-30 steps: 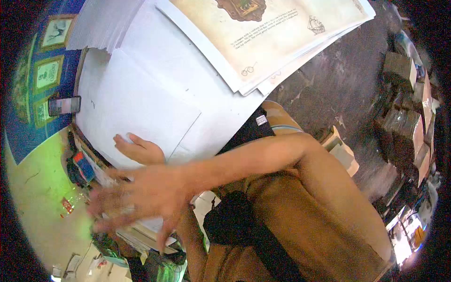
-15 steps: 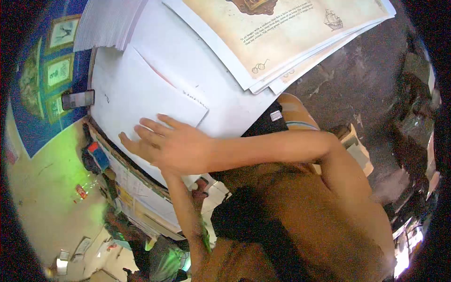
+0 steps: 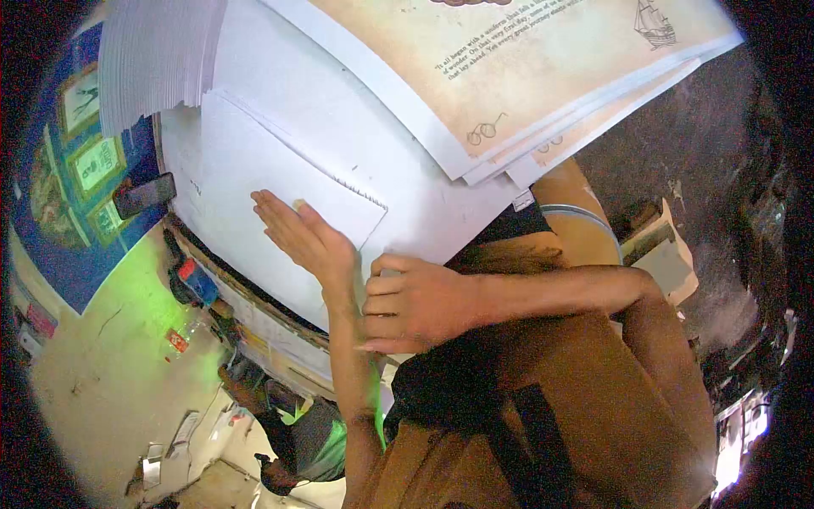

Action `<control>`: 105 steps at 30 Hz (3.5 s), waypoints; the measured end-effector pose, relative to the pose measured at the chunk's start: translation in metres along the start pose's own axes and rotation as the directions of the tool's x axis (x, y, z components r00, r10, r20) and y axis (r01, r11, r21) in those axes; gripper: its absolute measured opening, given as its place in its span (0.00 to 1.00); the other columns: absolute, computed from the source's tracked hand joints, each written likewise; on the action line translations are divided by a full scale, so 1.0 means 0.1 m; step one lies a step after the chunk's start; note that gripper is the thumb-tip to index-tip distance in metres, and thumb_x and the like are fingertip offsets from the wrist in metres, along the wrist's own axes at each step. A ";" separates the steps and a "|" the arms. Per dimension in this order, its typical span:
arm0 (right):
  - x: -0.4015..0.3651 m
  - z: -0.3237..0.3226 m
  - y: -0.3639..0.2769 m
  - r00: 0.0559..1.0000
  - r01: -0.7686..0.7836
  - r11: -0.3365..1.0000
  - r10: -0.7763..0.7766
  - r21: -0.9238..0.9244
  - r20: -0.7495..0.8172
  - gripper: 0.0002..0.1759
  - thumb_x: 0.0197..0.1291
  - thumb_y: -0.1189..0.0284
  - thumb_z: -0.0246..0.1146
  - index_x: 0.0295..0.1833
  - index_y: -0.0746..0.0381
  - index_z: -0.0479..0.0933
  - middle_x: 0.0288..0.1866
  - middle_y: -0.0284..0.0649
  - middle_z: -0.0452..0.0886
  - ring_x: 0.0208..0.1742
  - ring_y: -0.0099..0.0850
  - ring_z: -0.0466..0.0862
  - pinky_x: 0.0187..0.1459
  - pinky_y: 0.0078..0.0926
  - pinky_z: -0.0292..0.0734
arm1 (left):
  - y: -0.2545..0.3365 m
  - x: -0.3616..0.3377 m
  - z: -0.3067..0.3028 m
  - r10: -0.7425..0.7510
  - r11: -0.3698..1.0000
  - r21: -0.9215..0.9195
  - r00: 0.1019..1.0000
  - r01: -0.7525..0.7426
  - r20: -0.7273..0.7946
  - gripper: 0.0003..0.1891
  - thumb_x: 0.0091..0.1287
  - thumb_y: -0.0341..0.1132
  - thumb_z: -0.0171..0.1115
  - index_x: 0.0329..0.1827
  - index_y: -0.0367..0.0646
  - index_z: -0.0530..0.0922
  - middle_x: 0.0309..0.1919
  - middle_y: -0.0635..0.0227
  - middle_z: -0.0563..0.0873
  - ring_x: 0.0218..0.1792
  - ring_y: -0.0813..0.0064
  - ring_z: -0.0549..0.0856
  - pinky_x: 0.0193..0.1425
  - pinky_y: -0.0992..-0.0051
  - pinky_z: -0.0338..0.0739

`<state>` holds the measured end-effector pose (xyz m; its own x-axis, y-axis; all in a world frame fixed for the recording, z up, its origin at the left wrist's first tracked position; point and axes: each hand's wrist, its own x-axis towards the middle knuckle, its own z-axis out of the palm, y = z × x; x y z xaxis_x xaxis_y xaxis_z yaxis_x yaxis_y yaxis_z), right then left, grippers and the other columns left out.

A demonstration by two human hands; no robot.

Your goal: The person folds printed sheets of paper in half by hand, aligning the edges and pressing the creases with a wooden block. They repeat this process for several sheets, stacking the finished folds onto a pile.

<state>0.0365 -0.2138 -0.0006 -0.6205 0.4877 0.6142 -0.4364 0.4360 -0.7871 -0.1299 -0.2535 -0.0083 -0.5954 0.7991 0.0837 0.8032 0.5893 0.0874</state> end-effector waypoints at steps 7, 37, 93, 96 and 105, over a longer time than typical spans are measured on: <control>0.07 0.02 0.13 0.998 -0.055 0.997 0.053 0.048 0.040 0.09 0.57 0.61 0.64 0.36 0.54 0.78 0.30 0.32 0.75 0.36 0.31 0.76 0.47 0.35 0.71 | 0.02 -0.01 0.04 -0.016 1.000 -0.007 0.999 0.016 -0.031 0.29 0.76 0.43 0.38 0.75 0.33 0.52 0.76 0.48 0.52 0.76 0.50 0.50 0.77 0.52 0.41; -0.54 -0.05 -1.36 0.514 -0.839 0.337 0.748 0.427 0.420 0.36 0.60 0.54 0.65 0.67 0.65 0.66 0.59 0.45 0.77 0.56 0.34 0.78 0.60 0.34 0.70 | -2.05 -1.30 -1.44 0.292 0.047 -0.973 0.928 0.225 0.229 0.31 0.75 0.56 0.39 0.50 0.36 0.80 0.46 0.57 0.85 0.51 0.62 0.82 0.63 0.60 0.68; 0.76 -0.54 -0.68 0.805 -0.302 0.953 0.247 -0.015 -0.540 0.28 0.67 0.48 0.56 0.34 0.64 0.75 0.31 0.33 0.76 0.33 0.21 0.71 0.33 0.23 0.65 | -1.92 -1.41 -1.69 -0.801 0.178 -0.959 0.534 -0.222 -0.272 0.21 0.70 0.42 0.61 0.59 0.37 0.73 0.45 0.66 0.82 0.42 0.73 0.81 0.48 0.74 0.76; 1.05 -0.70 -0.69 0.862 -0.199 0.969 0.243 0.145 -0.444 0.30 0.68 0.46 0.53 0.42 0.66 0.76 0.36 0.36 0.78 0.36 0.22 0.75 0.38 0.25 0.72 | -2.15 -1.42 -1.81 -0.705 -0.058 -0.890 0.649 -0.453 -0.285 0.20 0.69 0.43 0.62 0.56 0.38 0.74 0.47 0.65 0.82 0.45 0.71 0.82 0.53 0.70 0.78; 1.98 0.31 -0.04 0.750 -0.662 0.664 0.584 0.347 0.312 0.22 0.71 0.59 0.50 0.53 0.66 0.78 0.47 0.38 0.81 0.45 0.27 0.79 0.50 0.28 0.75 | -1.45 -0.81 -0.67 -0.148 -0.351 -0.934 0.989 -0.060 -0.008 0.20 0.68 0.42 0.62 0.57 0.40 0.73 0.47 0.65 0.82 0.46 0.71 0.82 0.52 0.70 0.78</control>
<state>-0.1044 -0.1422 0.1222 -0.9232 0.3839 -0.0169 -0.1057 -0.2958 -0.9494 -0.1994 -0.4112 0.0388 -0.7078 0.7022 0.0774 -0.2659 -0.3663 0.8917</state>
